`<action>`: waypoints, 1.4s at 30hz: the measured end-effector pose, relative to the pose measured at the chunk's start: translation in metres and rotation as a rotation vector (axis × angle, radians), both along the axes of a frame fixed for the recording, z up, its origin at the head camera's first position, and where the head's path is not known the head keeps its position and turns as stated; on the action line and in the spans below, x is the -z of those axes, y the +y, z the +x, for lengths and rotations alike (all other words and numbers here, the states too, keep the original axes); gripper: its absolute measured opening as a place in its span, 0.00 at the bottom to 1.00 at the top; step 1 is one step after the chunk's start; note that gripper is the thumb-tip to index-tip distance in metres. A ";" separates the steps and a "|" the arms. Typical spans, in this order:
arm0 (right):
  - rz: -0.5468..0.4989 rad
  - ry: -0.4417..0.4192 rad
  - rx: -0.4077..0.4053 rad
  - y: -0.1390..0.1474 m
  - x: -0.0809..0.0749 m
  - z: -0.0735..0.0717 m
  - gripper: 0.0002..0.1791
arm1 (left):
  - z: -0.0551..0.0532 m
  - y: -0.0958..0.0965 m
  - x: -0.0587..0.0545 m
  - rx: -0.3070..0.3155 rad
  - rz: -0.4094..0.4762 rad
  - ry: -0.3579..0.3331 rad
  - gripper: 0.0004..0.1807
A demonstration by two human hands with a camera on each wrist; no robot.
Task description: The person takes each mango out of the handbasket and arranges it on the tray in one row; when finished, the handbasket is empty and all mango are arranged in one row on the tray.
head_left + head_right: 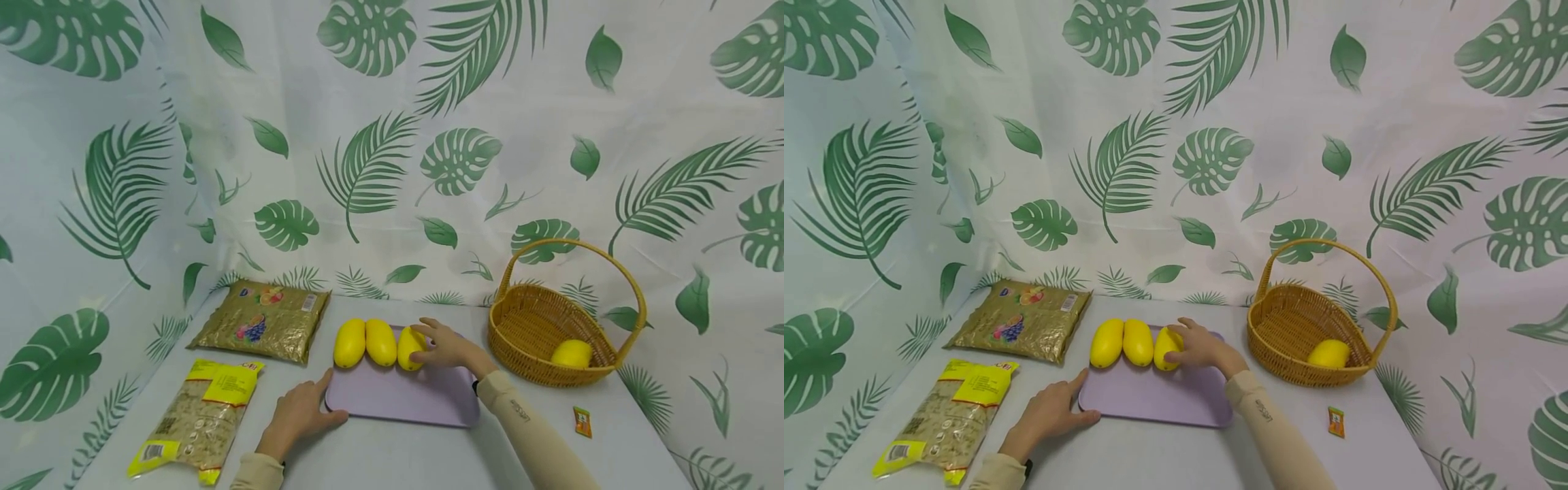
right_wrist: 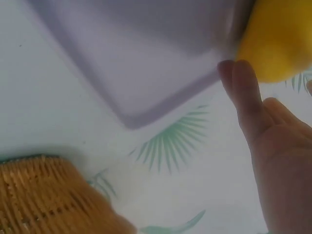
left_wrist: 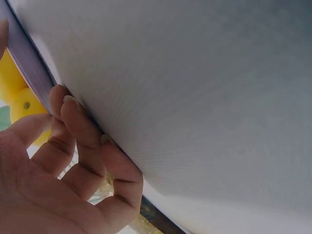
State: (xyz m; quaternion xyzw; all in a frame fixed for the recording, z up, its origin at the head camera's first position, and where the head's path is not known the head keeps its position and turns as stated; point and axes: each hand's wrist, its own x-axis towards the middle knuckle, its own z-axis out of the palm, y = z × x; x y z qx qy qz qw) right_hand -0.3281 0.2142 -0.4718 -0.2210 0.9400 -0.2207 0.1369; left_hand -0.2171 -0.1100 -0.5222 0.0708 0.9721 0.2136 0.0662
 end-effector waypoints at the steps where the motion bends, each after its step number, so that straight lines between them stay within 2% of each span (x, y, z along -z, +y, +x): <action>1: -0.010 0.006 0.005 0.004 -0.001 0.001 0.42 | 0.000 0.000 0.000 0.001 0.000 0.000 0.53; 13: -0.115 0.077 0.072 0.069 -0.028 0.014 0.44 | -0.001 -0.001 -0.003 0.007 -0.020 0.006 0.53; 24: -0.102 0.194 0.153 0.122 -0.052 0.028 0.40 | 0.000 -0.001 0.000 0.001 -0.004 -0.008 0.53; 30: -0.032 0.232 0.204 0.152 -0.063 0.036 0.42 | -0.001 -0.001 0.000 0.003 -0.002 -0.005 0.53; 34: 0.005 0.228 0.236 0.169 -0.068 0.040 0.45 | -0.001 0.000 -0.001 0.003 0.002 0.000 0.53; 42: 0.085 0.214 0.292 0.194 -0.066 0.049 0.45 | 0.000 -0.001 -0.001 0.004 0.012 -0.020 0.53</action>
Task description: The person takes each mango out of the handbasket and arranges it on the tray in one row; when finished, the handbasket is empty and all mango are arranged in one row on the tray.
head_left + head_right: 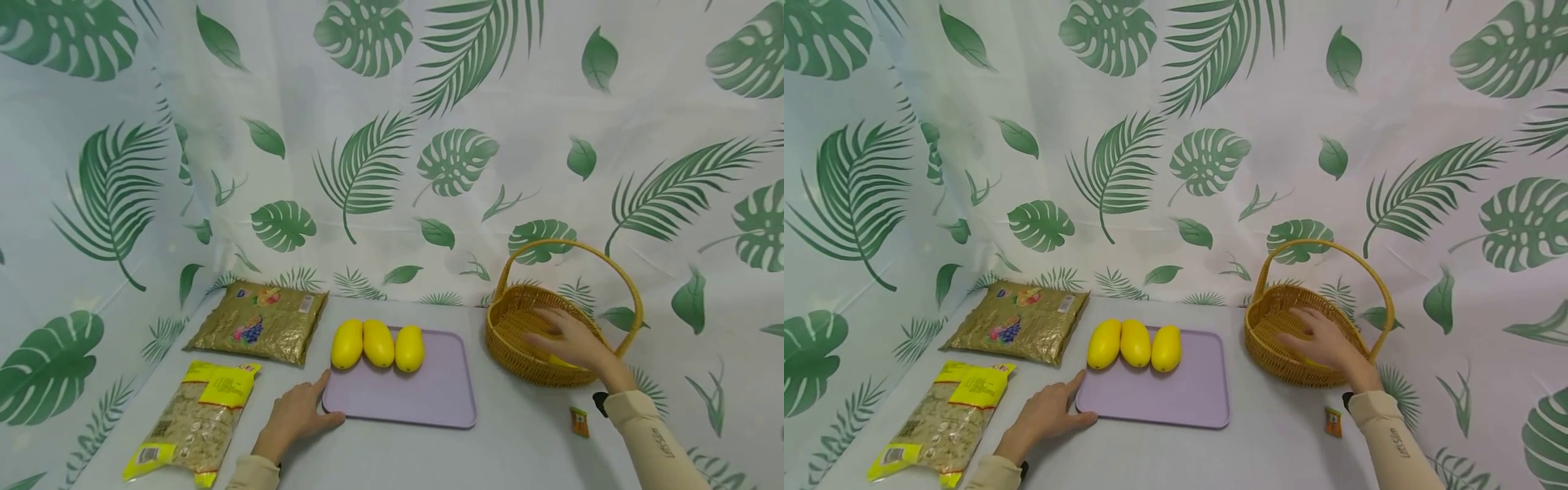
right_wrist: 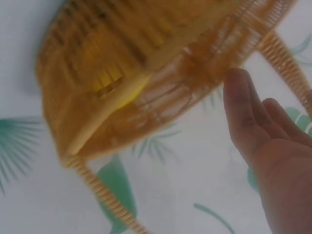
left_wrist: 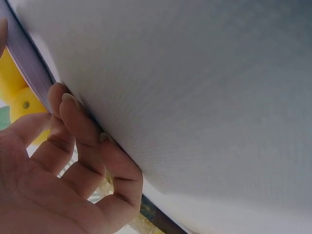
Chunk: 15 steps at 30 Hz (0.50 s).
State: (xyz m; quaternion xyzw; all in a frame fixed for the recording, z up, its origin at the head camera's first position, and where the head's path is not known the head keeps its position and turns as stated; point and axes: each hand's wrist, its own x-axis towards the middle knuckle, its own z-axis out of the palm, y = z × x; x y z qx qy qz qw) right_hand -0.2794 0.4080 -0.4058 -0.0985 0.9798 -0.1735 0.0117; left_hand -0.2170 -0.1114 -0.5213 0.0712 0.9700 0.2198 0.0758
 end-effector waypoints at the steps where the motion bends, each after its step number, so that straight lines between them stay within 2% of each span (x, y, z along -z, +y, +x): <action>1: 0.012 -0.002 0.007 0.003 0.000 0.001 0.45 | 0.000 0.000 0.000 -0.001 -0.001 -0.001 0.53; 7: 0.075 -0.005 0.026 0.020 0.004 0.003 0.45 | 0.002 -0.001 -0.001 0.002 -0.007 0.021 0.52; 11: 0.101 -0.037 0.033 0.030 0.003 0.004 0.47 | 0.003 -0.001 -0.001 0.005 0.000 0.045 0.52; 15: 0.151 -0.063 0.048 0.037 0.003 0.004 0.49 | 0.003 -0.001 -0.001 0.006 0.001 0.041 0.52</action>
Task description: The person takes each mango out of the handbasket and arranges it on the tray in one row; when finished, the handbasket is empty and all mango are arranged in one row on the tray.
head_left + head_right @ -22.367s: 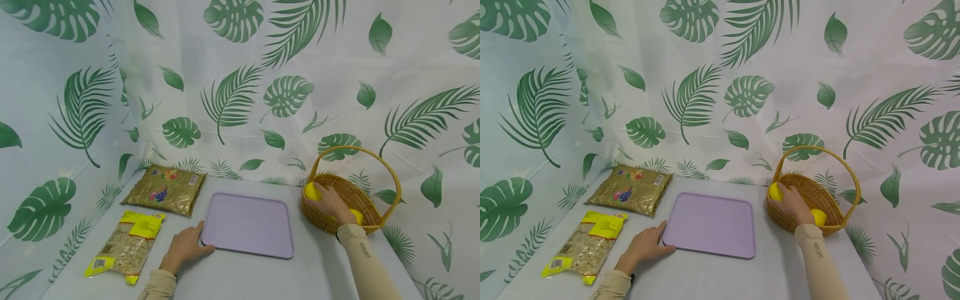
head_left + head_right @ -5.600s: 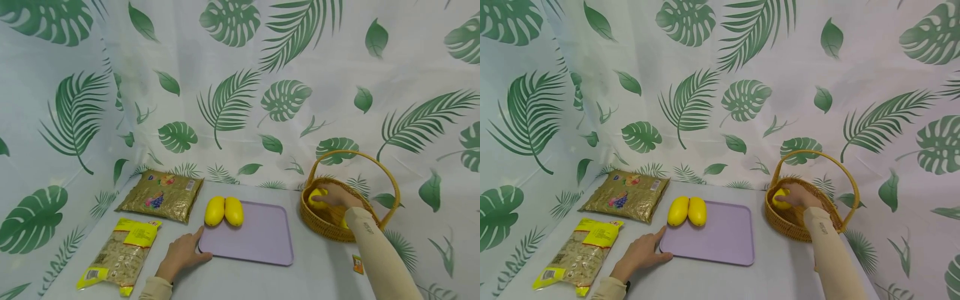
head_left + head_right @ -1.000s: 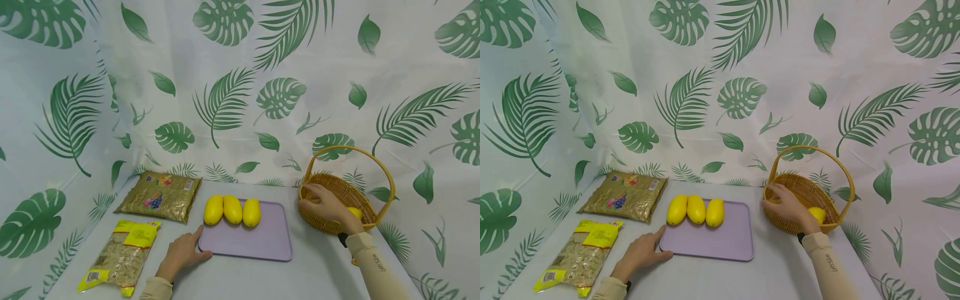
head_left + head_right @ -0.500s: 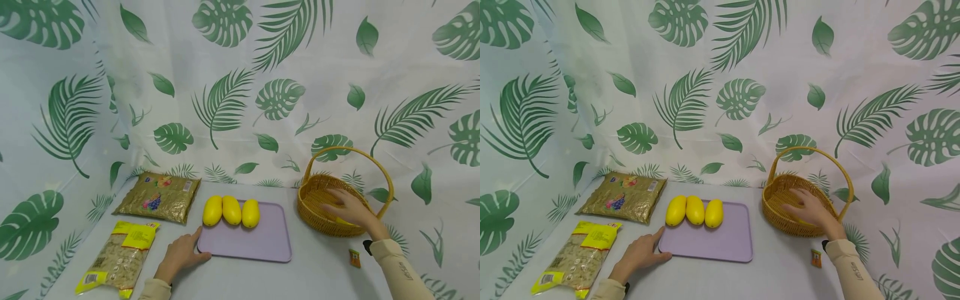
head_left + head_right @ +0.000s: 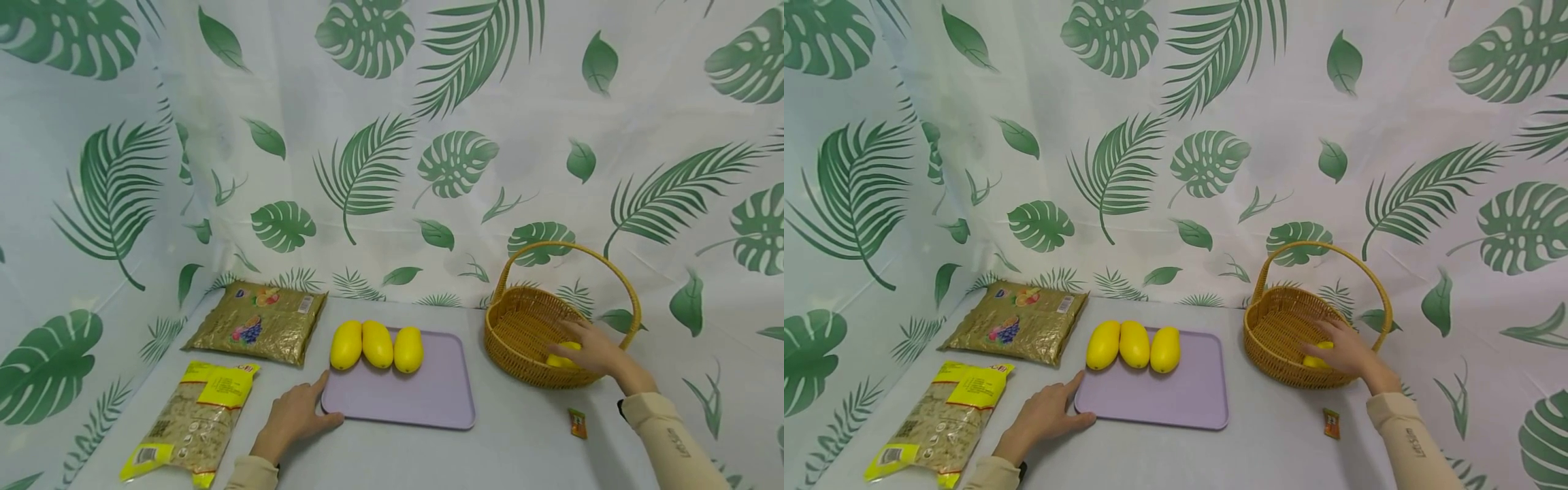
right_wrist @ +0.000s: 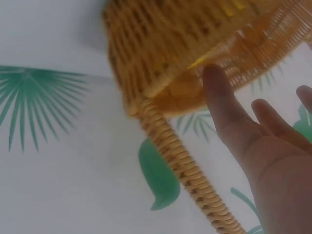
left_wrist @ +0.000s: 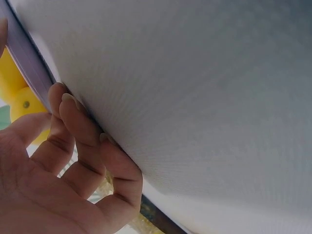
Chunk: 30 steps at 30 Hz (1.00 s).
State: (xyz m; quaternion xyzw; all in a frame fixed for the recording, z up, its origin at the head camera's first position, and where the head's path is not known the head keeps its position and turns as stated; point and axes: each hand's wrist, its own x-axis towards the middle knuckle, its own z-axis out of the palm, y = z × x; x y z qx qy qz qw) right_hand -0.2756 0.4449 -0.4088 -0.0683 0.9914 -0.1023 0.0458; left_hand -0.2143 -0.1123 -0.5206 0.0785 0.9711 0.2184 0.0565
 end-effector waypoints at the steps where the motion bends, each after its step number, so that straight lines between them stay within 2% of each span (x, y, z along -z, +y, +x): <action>1: 0.013 -0.002 0.000 0.001 0.001 -0.001 0.49 | 0.000 0.000 0.000 0.000 -0.001 -0.001 0.52; 5: 0.052 -0.025 0.019 0.008 0.005 -0.005 0.51 | -0.001 -0.001 0.001 0.000 -0.003 -0.003 0.53; 12: 0.080 -0.136 0.070 0.016 0.009 -0.012 0.54 | -0.002 -0.001 0.002 0.002 0.003 -0.011 0.53; 15: 0.091 -0.165 0.067 0.018 0.011 -0.016 0.55 | -0.003 -0.001 0.003 0.002 -0.001 -0.009 0.53; 21: 0.100 -0.187 0.045 0.023 0.017 -0.025 0.56 | -0.003 -0.001 0.000 0.002 0.005 -0.013 0.52; 30: 0.063 -0.203 0.038 0.021 0.028 -0.030 0.53 | -0.003 0.000 0.001 0.004 -0.001 -0.016 0.52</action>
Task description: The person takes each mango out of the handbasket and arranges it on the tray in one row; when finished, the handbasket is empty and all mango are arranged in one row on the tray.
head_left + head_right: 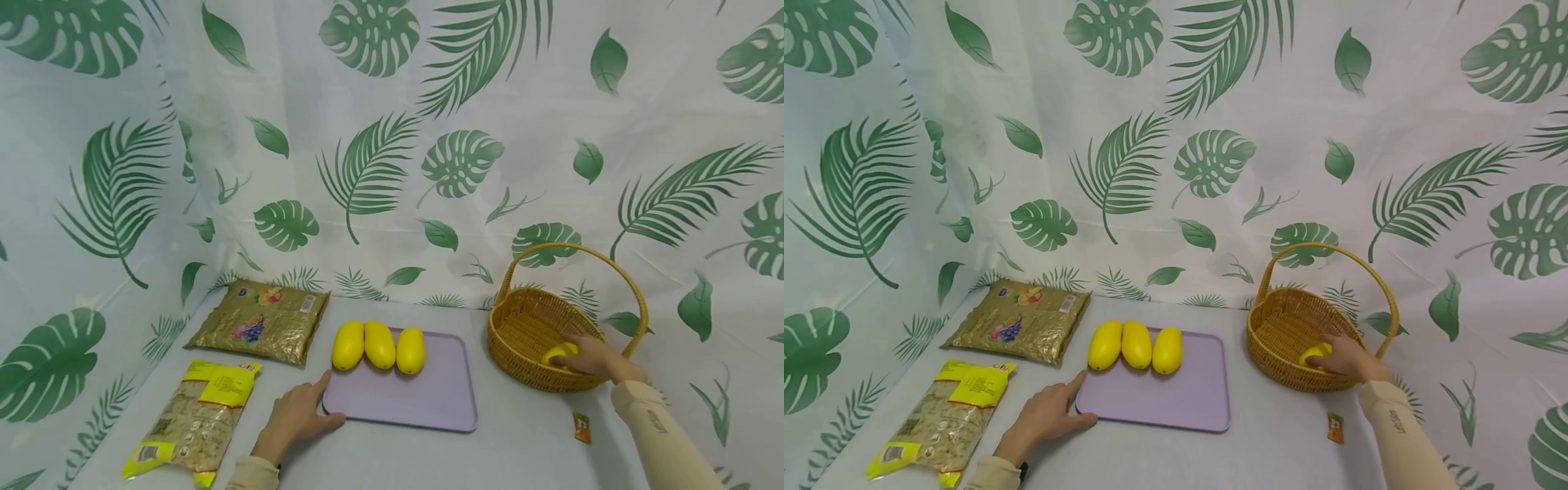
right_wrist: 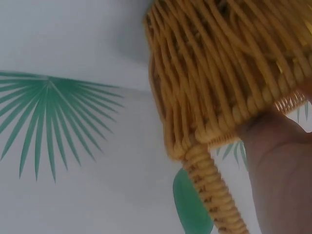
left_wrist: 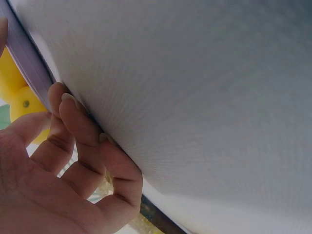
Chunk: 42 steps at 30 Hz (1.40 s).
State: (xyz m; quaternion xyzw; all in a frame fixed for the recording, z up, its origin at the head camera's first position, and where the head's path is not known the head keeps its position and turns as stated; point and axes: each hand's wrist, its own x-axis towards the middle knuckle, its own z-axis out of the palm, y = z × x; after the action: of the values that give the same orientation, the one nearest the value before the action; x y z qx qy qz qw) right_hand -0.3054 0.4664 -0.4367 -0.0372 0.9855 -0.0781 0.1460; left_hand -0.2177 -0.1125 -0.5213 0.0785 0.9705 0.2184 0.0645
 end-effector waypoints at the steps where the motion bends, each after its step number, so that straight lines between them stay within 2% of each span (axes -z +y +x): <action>1: -0.004 -0.006 0.003 0.000 0.002 -0.001 0.54 | 0.000 0.000 0.000 -0.001 -0.001 0.000 0.52; 7: -0.004 -0.005 0.011 0.001 0.010 -0.003 0.52 | 0.000 0.000 0.001 -0.004 -0.005 0.002 0.53; 16: -0.006 0.038 -0.004 0.000 0.009 0.003 0.50 | -0.001 -0.001 0.003 -0.004 -0.007 0.011 0.53; 22: -0.018 0.140 -0.027 -0.002 0.003 0.007 0.46 | 0.000 0.000 0.003 0.000 -0.001 0.012 0.53; 31: -0.094 0.245 -0.058 -0.015 -0.013 0.009 0.46 | 0.000 0.000 0.000 -0.005 -0.004 0.010 0.53; 42: -0.139 0.300 -0.130 -0.054 -0.042 0.018 0.43 | 0.000 0.000 0.001 -0.007 0.000 0.011 0.53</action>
State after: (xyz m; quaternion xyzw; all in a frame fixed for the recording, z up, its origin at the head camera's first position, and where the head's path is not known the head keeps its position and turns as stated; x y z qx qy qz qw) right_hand -0.2879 0.4123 -0.3951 -0.1222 0.9839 -0.1302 -0.0011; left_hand -0.2176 -0.1128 -0.5228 0.0762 0.9712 0.2180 0.0586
